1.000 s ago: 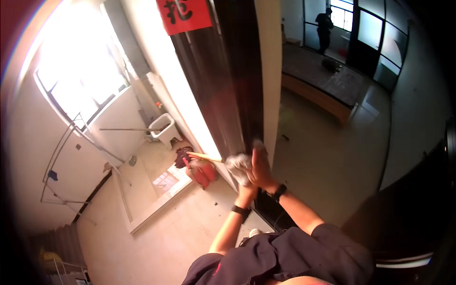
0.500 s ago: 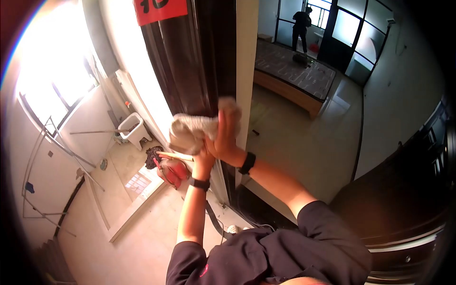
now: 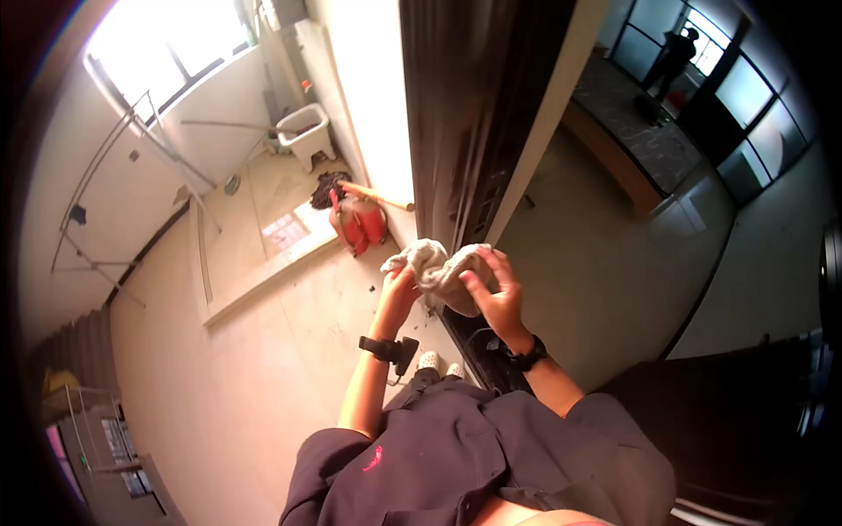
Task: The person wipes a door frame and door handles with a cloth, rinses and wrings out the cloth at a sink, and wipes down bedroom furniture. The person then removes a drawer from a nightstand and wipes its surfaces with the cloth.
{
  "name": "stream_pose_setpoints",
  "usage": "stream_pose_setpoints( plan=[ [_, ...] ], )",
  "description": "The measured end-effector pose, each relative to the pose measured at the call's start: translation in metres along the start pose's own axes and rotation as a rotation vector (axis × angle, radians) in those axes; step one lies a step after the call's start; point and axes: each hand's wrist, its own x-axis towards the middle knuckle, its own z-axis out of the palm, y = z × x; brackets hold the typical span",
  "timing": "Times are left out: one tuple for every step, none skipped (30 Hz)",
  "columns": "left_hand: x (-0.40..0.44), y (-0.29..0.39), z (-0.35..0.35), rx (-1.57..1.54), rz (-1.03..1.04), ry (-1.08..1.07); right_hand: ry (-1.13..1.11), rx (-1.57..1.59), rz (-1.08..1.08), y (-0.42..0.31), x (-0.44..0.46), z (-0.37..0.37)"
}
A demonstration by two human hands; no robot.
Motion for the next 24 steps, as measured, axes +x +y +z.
stream_pose_setpoints(
  plan=[
    [-0.01, -0.002, -0.009, -0.158, -0.131, 0.063, 0.061, 0.129, 0.054, 0.007, -0.003, 0.003],
    [-0.016, -0.022, -0.03, -0.22, -0.206, 0.117, 0.056, 0.117, 0.094, 0.01, -0.005, 0.005],
    [-0.023, -0.029, -0.039, -0.279, -0.281, 0.165, 0.057, 0.105, 0.133, 0.012, -0.005, 0.009],
    [-0.032, -0.038, -0.044, -0.285, -0.409, 0.185, 0.025, 0.151, 0.161, 0.01, -0.005, 0.016],
    [-0.036, -0.05, -0.047, -0.185, -0.508, 0.136, -0.045, 0.049, 0.082, -0.004, -0.004, 0.026],
    [-0.038, -0.054, -0.038, -0.045, -0.559, 0.01, -0.133, 0.006, 0.035, -0.03, -0.002, 0.039],
    [-0.034, -0.062, -0.03, -0.029, -0.543, -0.137, -0.22, -0.037, -0.011, -0.055, -0.004, 0.052],
    [-0.043, -0.063, -0.014, 0.19, -0.162, -0.09, -0.323, -0.082, -0.126, -0.069, -0.014, 0.067],
    [-0.042, -0.057, -0.009, 0.337, -0.025, -0.079, -0.423, -0.131, -0.247, -0.079, -0.024, 0.08],
    [-0.041, -0.048, -0.01, 0.465, 0.011, -0.108, -0.486, -0.111, -0.272, -0.089, -0.035, 0.089],
    [-0.04, -0.037, -0.013, 0.592, 0.043, -0.145, -0.542, -0.093, -0.296, -0.095, -0.047, 0.099],
    [-0.04, -0.022, -0.021, 0.72, 0.075, -0.185, -0.555, -0.105, -0.26, -0.088, -0.058, 0.105],
    [-0.039, -0.005, -0.028, 0.845, 0.116, -0.229, -0.565, -0.149, -0.208, -0.084, -0.065, 0.108],
    [-0.039, 0.013, -0.036, 0.99, 0.172, -0.273, -0.529, -0.206, -0.113, -0.084, -0.075, 0.105],
    [-0.04, 0.032, -0.041, 1.126, 0.242, -0.313, -0.496, -0.264, -0.018, -0.091, -0.081, 0.102],
    [-0.04, 0.053, -0.044, 1.251, 0.314, -0.348, -0.423, -0.242, 0.019, -0.096, -0.085, 0.102],
    [-0.041, 0.071, -0.044, 1.361, 0.386, -0.384, -0.334, -0.262, 0.09, -0.106, -0.089, 0.103],
    [-0.04, 0.091, -0.042, 1.459, 0.456, -0.419, -0.257, -0.281, 0.153, -0.112, -0.091, 0.105],
    [-0.039, 0.111, -0.039, 1.548, 0.522, -0.457, -0.178, -0.295, 0.218, -0.116, -0.094, 0.11],
    [-0.04, 0.129, -0.036, 1.62, 0.581, -0.492, -0.087, -0.225, 0.205, -0.106, -0.1, 0.119],
    [-0.038, 0.143, -0.033, 1.683, 0.645, -0.525, -0.13, -0.22, 0.377, -0.106, -0.104, 0.122],
    [-0.036, 0.157, -0.028, 1.742, 0.708, -0.551, -0.128, -0.277, 0.339, -0.095, -0.109, 0.128],
    [-0.035, 0.171, -0.024, 1.786, 0.753, -0.589, -0.124, -0.336, 0.298, -0.086, -0.113, 0.136],
    [-0.036, 0.183, -0.016, 1.826, 0.782, -0.633, -0.099, -0.348, 0.303, -0.094, -0.113, 0.143]
  ],
)
